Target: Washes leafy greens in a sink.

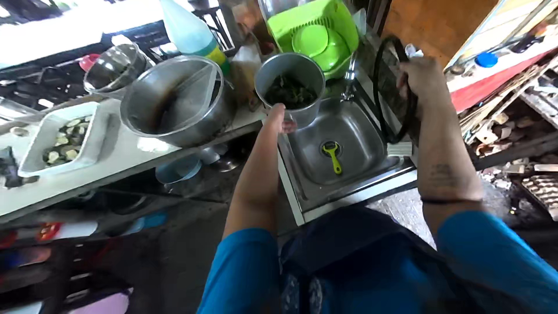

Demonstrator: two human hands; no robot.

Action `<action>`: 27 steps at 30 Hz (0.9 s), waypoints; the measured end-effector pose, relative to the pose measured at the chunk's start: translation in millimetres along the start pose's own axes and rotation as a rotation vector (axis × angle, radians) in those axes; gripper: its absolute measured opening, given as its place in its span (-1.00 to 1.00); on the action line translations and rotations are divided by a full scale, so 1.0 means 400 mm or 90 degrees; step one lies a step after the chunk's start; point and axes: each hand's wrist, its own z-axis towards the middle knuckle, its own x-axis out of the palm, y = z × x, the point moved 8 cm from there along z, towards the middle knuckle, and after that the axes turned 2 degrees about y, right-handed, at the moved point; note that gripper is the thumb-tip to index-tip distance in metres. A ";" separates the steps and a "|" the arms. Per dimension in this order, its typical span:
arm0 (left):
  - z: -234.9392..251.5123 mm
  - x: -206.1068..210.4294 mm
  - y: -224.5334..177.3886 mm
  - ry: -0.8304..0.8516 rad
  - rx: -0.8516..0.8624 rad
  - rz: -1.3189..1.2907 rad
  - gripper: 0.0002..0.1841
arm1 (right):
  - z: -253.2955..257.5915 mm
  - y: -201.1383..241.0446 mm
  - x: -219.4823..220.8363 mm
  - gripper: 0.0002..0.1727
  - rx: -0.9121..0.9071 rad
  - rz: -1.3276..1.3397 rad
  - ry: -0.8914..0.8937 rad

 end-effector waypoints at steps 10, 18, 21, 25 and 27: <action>-0.097 0.040 0.053 0.050 -0.018 0.074 -0.60 | 0.206 -0.079 0.027 -0.39 0.026 -0.410 -0.025; -0.113 0.119 0.166 0.150 -0.100 0.151 -0.62 | 0.099 -0.009 0.134 -0.50 -0.219 -0.430 -0.097; -0.084 0.143 0.230 0.157 -0.126 0.123 -0.57 | 0.139 -0.126 0.270 -0.64 -0.063 -0.152 0.090; -0.046 0.151 0.274 0.154 -0.119 0.080 -0.47 | 0.221 -0.293 0.423 -0.51 0.213 0.289 0.076; -0.019 0.153 0.280 0.182 -0.088 0.066 -0.49 | 0.232 -0.286 0.448 -0.48 0.278 0.524 0.020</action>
